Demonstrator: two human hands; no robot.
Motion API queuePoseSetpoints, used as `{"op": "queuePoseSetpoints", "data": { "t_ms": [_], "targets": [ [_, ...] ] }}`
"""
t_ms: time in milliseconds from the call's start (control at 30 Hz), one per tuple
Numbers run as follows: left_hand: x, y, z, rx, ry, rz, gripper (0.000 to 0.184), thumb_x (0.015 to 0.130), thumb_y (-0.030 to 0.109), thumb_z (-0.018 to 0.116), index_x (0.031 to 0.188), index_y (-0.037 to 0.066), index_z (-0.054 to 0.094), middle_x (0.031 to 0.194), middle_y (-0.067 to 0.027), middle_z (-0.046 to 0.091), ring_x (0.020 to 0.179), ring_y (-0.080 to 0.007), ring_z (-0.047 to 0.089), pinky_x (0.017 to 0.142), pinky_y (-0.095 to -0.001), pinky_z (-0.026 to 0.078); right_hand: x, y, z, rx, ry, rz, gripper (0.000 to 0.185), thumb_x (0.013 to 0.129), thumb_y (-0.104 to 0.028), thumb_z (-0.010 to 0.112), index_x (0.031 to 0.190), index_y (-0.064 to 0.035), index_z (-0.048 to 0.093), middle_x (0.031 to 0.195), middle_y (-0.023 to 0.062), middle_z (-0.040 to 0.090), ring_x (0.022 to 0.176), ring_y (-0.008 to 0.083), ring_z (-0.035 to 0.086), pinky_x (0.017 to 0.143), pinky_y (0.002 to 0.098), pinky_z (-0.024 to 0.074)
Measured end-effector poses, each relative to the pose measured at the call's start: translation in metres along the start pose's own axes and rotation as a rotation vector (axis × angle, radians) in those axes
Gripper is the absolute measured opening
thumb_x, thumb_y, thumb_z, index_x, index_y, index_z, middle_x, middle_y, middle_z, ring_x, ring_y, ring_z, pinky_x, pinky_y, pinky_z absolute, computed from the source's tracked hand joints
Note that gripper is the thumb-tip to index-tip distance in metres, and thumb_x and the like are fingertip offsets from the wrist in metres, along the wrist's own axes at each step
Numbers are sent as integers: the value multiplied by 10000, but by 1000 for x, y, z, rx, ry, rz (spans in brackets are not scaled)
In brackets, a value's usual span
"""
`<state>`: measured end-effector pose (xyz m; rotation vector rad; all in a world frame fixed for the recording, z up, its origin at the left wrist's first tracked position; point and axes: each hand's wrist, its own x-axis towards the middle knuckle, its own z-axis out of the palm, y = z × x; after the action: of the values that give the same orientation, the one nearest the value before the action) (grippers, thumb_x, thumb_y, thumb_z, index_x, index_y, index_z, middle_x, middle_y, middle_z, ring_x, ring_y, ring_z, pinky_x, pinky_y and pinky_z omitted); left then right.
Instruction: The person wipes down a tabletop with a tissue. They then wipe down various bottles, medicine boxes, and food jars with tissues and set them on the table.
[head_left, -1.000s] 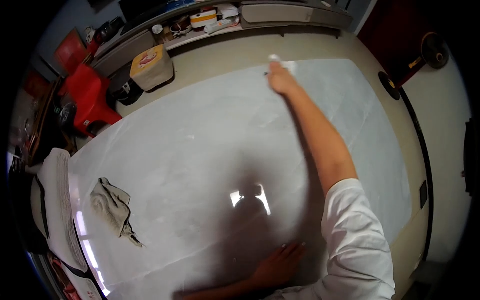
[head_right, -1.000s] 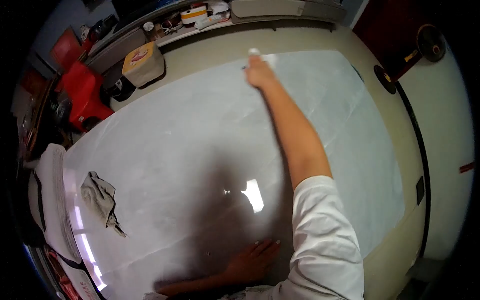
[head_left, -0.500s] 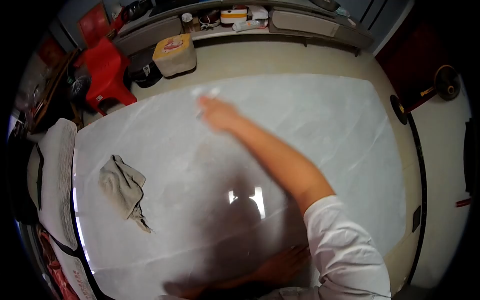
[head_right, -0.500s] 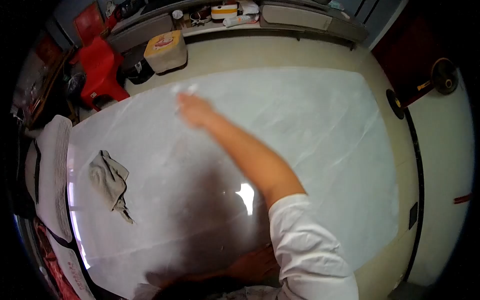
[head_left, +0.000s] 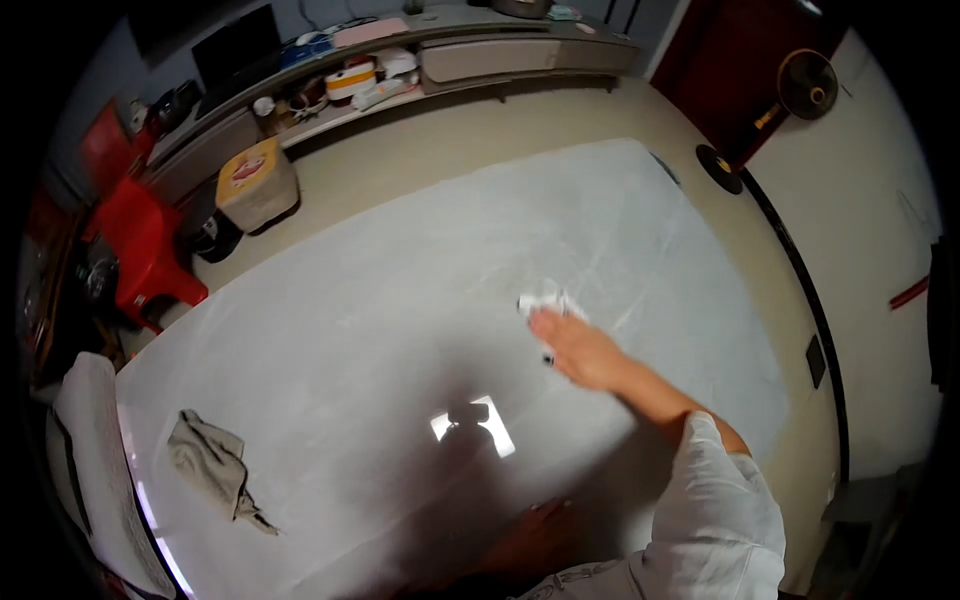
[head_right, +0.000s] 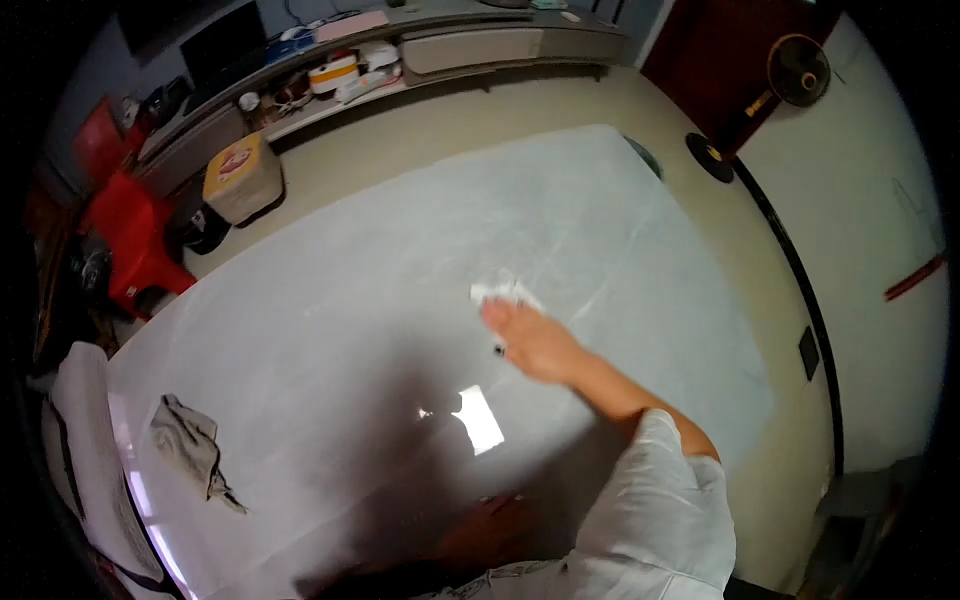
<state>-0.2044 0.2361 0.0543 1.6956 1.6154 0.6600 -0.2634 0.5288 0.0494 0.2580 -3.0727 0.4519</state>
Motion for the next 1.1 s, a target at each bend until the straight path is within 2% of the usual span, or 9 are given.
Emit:
{"op": "queuePoseSetpoints", "data": {
  "t_ms": [67, 133, 267, 400, 533, 667, 867, 1000, 1100],
  "targets": [
    [4, -2, 0, 20, -140, -53, 465, 862, 311, 476, 1210, 10, 406, 1299, -202, 351, 1254, -322, 261, 1000, -453, 263, -25, -18, -11, -4, -61, 25, 549, 824, -164, 466, 1323, -32, 278, 1372, 133, 282, 1277, 267, 255, 1038, 388, 224],
    [1, -7, 13, -55, -31, -81, 451, 867, 313, 471, 1204, 18, 419, 1283, -198, 375, 1256, -315, 266, 1005, -454, 257, -27, -11, -12, -17, -72, 8, 542, 837, -189, 468, 1324, -41, 278, 1382, 116, 270, 1283, 248, 244, 1037, 384, 229],
    [1, -1, 11, -77, 148, -46, 422, 874, 320, 458, 1190, 39, 448, 1245, -201, 420, 1228, -328, 318, 996, -434, 287, 32, 64, -14, -75, 23, -66, 505, 869, -230, 432, 1316, -42, 291, 1391, 107, 255, 1282, 242, 243, 1036, 376, 230],
    [3, -11, 23, 262, 10, -97, 365, 863, 291, 471, 1147, 64, 498, 1194, -174, 481, 1137, -309, 439, 936, -393, 366, 110, 165, -15, -155, 169, 0, 493, 885, -262, 359, 1316, -32, 289, 1387, 109, 265, 1287, 236, 234, 1044, 356, 214],
    [5, -3, 16, 222, 114, -53, 374, 851, 288, 474, 1147, 61, 502, 1201, -173, 480, 1143, -304, 439, 951, -412, 347, 103, 233, -40, -81, 256, 437, 492, 870, -254, 352, 1296, -9, 316, 1366, 145, 294, 1277, 256, 254, 1043, 346, 212],
    [4, -2, 17, 204, 146, -38, 383, 840, 285, 477, 1147, 58, 506, 1208, -172, 478, 1149, -300, 439, 966, -432, 329, 3, 300, -62, -82, 421, 859, 504, 853, -245, 381, 1273, 27, 329, 1337, 203, 312, 1260, 305, 273, 1042, 353, 209],
    [-3, 4, 15, 16, 170, -140, 397, 823, 281, 481, 1147, 53, 511, 1219, -170, 476, 1158, -293, 439, 988, -462, 301, -80, 192, -29, -169, 377, 750, 551, 820, -213, 477, 1288, 16, 300, 1348, 193, 295, 1247, 318, 283, 1027, 393, 231],
    [3, -3, 10, 310, 242, 77, 332, 835, 258, 469, 1073, 45, 560, 1142, -200, 528, 1065, -305, 520, 910, -450, 394, -120, 86, -29, -65, 261, 650, 580, 817, -197, 488, 1313, 8, 268, 1373, 186, 254, 1271, 297, 253, 1048, 394, 188],
    [3, -15, 38, 299, 446, 54, 327, 833, 256, 484, 1058, 32, 560, 1137, -214, 527, 1046, -315, 534, 893, -456, 406, -119, 116, -28, -95, 270, 695, 574, 816, -203, 492, 1303, 14, 281, 1372, 184, 259, 1267, 298, 260, 1044, 394, 195]
  ]
}}
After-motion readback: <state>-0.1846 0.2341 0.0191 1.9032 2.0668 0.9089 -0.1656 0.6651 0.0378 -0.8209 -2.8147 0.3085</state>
